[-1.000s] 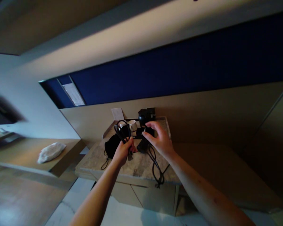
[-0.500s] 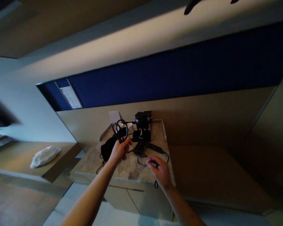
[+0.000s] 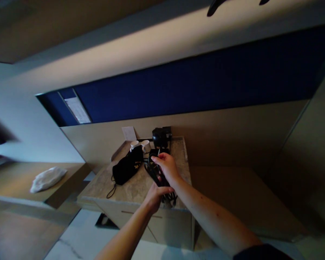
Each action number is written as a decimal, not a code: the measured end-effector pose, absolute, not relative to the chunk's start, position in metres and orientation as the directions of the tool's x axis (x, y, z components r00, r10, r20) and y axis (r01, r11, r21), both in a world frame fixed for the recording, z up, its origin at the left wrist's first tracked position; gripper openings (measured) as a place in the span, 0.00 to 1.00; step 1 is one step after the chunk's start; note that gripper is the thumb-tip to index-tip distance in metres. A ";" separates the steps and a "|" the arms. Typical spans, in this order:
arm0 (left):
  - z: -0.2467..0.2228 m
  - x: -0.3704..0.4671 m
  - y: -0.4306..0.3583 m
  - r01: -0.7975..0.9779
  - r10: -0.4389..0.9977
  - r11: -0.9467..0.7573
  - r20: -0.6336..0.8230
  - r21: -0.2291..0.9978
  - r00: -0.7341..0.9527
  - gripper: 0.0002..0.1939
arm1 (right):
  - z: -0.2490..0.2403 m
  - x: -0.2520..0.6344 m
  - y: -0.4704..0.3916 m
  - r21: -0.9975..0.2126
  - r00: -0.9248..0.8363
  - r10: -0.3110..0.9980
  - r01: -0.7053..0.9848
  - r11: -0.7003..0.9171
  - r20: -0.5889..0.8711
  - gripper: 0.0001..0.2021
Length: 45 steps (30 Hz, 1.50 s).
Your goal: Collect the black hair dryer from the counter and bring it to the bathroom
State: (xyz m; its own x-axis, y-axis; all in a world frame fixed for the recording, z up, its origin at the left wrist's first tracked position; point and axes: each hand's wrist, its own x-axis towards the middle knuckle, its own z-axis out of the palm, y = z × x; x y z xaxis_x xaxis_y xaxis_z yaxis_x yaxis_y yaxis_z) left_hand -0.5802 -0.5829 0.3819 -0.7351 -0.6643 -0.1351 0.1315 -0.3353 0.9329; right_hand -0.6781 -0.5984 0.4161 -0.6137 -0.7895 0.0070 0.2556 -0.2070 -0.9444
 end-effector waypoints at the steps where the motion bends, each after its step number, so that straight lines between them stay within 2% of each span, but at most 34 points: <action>1: 0.382 -0.581 -0.579 0.185 -0.690 -0.403 -0.164 0.896 -0.705 0.24 | 0.414 -0.677 -0.599 -0.956 -0.593 -0.805 0.222 -0.192 0.024 0.21; 3: 0.381 -0.581 -0.574 0.235 -0.690 -0.556 -0.284 0.797 -0.666 0.19 | 0.414 -0.674 -0.598 -0.980 -0.509 -0.859 0.138 -0.142 0.053 0.20; 6: 0.377 -0.578 -0.575 0.138 -0.540 -0.745 -0.470 0.652 -0.698 0.17 | 0.414 -0.682 -0.596 -0.990 -0.347 -0.929 -0.091 -0.105 0.131 0.18; 8: 0.377 -0.569 -0.581 0.103 -0.480 -0.775 -0.476 0.623 -0.737 0.17 | 0.408 -0.699 -0.596 -0.954 -0.353 -0.906 -0.262 -0.145 0.234 0.18; 10: 0.379 -0.552 -0.590 0.133 -0.458 -0.781 -0.416 0.610 -0.786 0.17 | 0.390 -0.722 -0.602 -0.905 -0.462 -0.814 -0.389 -0.170 0.352 0.19; 11: 0.379 -0.541 -0.593 0.143 -0.445 -0.785 -0.389 0.603 -0.807 0.17 | 0.376 -0.732 -0.606 -0.896 -0.521 -0.772 -0.423 -0.135 0.363 0.19; 13: 0.376 -0.517 -0.599 0.108 -0.422 -0.789 -0.405 0.604 -0.811 0.20 | 0.340 -0.745 -0.618 -0.902 -0.593 -0.760 -0.431 0.022 0.265 0.18; 15: 0.362 -0.495 -0.600 0.035 -0.446 -0.770 -0.498 0.637 -0.744 0.23 | 0.302 -0.746 -0.631 -0.889 -0.583 -0.809 -0.407 0.210 0.075 0.20; 17: 0.339 -0.478 -0.597 -0.081 -0.501 -0.722 -0.599 0.687 -0.624 0.19 | 0.269 -0.737 -0.642 -0.857 -0.569 -0.820 -0.386 0.340 -0.069 0.25; 20: 0.294 -0.461 -0.588 -0.382 -0.620 -0.567 -0.684 0.729 -0.385 0.12 | 0.242 -0.722 -0.656 -0.800 -0.600 -0.770 -0.341 0.494 -0.219 0.19; 22: 0.267 -0.456 -0.579 -0.611 -0.675 -0.419 -0.681 0.671 -0.285 0.17 | 0.236 -0.714 -0.663 -0.774 -0.586 -0.746 -0.296 0.560 -0.316 0.10; 24: 0.249 -0.454 -0.571 -0.749 -0.649 -0.291 -0.698 0.595 -0.302 0.19 | 0.237 -0.708 -0.668 -0.786 -0.524 -0.758 -0.242 0.569 -0.388 0.04; 27: 0.245 -0.454 -0.563 -0.837 -0.569 -0.110 -0.724 0.537 -0.390 0.13 | 0.247 -0.699 -0.668 -0.835 -0.425 -0.805 -0.176 0.522 -0.413 0.06; 30: 0.263 -0.451 -0.570 -0.878 -0.644 0.160 -0.627 0.451 -0.439 0.07 | 0.264 -0.695 -0.658 -0.876 -0.365 -0.856 -0.177 0.449 -0.365 0.03; 32: 0.281 -0.448 -0.586 -0.826 -0.675 0.407 -0.482 0.390 -0.560 0.10 | 0.277 -0.694 -0.648 -0.896 -0.303 -0.892 -0.190 0.402 -0.336 0.10; 34: 0.300 -0.447 -0.606 -0.657 -0.587 0.710 -0.302 0.254 -0.751 0.11 | 0.289 -0.690 -0.637 -0.906 -0.188 -0.923 -0.205 0.371 -0.336 0.18; 36: 0.314 -0.450 -0.625 -0.436 -0.423 0.899 -0.174 0.044 -0.889 0.12 | 0.299 -0.683 -0.626 -0.906 0.003 -0.933 -0.239 0.348 -0.359 0.22; 38: 0.323 -0.455 -0.637 -0.301 -0.310 0.950 -0.126 -0.085 -0.943 0.14 | 0.308 -0.672 -0.616 -0.890 0.182 -0.898 -0.310 0.335 -0.402 0.24; 40: 0.328 -0.459 -0.642 -0.256 -0.268 0.959 -0.099 -0.121 -0.958 0.16 | 0.315 -0.661 -0.606 -0.858 0.268 -0.834 -0.335 0.389 -0.482 0.26; 43: 0.328 -0.463 -0.646 -0.341 -0.342 0.938 -0.001 -0.056 -0.940 0.14 | 0.327 -0.651 -0.593 -0.814 0.342 -0.741 -0.183 0.551 -0.578 0.28; 45: 0.329 -0.465 -0.650 -0.370 -0.371 0.928 0.094 0.037 -0.924 0.14 | 0.334 -0.649 -0.586 -0.816 0.365 -0.745 -0.079 0.573 -0.559 0.25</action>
State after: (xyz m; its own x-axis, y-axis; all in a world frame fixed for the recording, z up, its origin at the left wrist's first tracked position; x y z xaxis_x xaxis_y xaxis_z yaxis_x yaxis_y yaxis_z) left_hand -0.4652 -0.6497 0.3286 -0.9237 -0.3715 0.0940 -0.3696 0.9284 0.0373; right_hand -0.6493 -0.5858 0.3343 0.3655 -0.7446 -0.5586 -0.0789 0.5731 -0.8157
